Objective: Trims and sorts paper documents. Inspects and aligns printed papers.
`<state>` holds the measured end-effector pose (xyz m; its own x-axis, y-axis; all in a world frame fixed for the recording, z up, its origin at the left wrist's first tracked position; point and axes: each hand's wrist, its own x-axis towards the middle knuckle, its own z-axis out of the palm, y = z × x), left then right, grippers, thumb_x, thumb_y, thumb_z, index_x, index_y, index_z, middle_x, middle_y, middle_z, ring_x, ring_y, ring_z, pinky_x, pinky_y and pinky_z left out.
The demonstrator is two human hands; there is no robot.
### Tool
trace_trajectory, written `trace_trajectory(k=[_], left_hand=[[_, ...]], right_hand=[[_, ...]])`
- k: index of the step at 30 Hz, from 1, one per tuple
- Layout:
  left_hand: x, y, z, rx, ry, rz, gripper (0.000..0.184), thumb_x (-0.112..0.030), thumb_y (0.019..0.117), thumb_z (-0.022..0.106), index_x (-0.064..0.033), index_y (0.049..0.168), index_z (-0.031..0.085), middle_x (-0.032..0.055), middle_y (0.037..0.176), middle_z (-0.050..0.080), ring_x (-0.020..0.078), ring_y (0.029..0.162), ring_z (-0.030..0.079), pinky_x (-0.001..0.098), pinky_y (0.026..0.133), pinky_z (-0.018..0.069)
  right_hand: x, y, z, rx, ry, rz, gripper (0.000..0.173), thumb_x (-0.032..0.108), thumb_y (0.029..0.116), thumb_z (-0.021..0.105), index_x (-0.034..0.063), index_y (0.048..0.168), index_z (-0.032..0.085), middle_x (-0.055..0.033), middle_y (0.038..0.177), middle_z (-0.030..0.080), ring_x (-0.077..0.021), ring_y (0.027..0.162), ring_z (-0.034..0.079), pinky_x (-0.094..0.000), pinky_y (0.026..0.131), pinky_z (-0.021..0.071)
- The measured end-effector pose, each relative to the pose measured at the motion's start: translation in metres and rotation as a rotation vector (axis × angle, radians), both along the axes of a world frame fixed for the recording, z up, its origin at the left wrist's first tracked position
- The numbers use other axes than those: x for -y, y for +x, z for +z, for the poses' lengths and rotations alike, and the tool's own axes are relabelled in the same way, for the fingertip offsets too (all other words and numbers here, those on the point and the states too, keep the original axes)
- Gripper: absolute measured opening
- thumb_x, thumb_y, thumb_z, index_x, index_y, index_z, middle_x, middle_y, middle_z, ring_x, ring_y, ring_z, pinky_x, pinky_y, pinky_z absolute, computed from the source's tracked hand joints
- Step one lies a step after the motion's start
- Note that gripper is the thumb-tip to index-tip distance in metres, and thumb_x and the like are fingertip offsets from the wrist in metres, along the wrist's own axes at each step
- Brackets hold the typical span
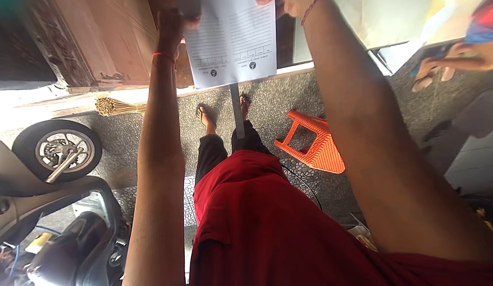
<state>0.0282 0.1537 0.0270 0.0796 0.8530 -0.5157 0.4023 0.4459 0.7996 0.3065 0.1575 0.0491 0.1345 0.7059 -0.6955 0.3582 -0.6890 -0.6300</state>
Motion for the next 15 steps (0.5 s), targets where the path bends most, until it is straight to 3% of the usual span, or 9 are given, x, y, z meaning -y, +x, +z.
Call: trace_trajectory(k=[3, 7, 15], left_hand=[[0.000, 0.000, -0.002, 0.006, -0.009, 0.006, 0.026, -0.018, 0.0883, 0.076, -0.0015, 0.104, 0.065, 0.0014, 0.089, 0.064, 0.0039, 0.078, 0.063, 0.0222, 0.073, 0.0552], [-0.002, 0.000, -0.005, -0.016, -0.044, 0.011, 0.032, -0.019, 0.0870, 0.078, -0.0011, 0.109, 0.065, 0.0026, 0.094, 0.064, 0.0049, 0.080, 0.062, 0.0231, 0.074, 0.0544], [-0.003, -0.002, -0.008, -0.011, -0.019, -0.021, 0.029, -0.018, 0.0868, 0.078, -0.0012, 0.107, 0.066, 0.0027, 0.094, 0.065, 0.0045, 0.081, 0.063, 0.0232, 0.076, 0.0543]], right_hand=[[0.009, -0.021, 0.032, 0.050, -0.049, 0.031, 0.025, 0.004, 0.0982, 0.064, -0.0088, 0.120, 0.059, -0.0167, 0.103, 0.063, -0.0136, 0.087, 0.063, -0.0237, 0.081, 0.0539], [0.014, -0.027, 0.043, 0.068, -0.048, 0.048, 0.026, 0.002, 0.0993, 0.062, -0.0107, 0.121, 0.057, -0.0190, 0.103, 0.061, -0.0139, 0.088, 0.062, -0.0223, 0.082, 0.0526], [0.015, -0.025, 0.039, 0.023, -0.019, 0.011, 0.014, 0.000, 0.0986, 0.063, -0.0098, 0.108, 0.060, -0.0111, 0.087, 0.058, -0.0075, 0.074, 0.058, -0.0175, 0.072, 0.0513]])
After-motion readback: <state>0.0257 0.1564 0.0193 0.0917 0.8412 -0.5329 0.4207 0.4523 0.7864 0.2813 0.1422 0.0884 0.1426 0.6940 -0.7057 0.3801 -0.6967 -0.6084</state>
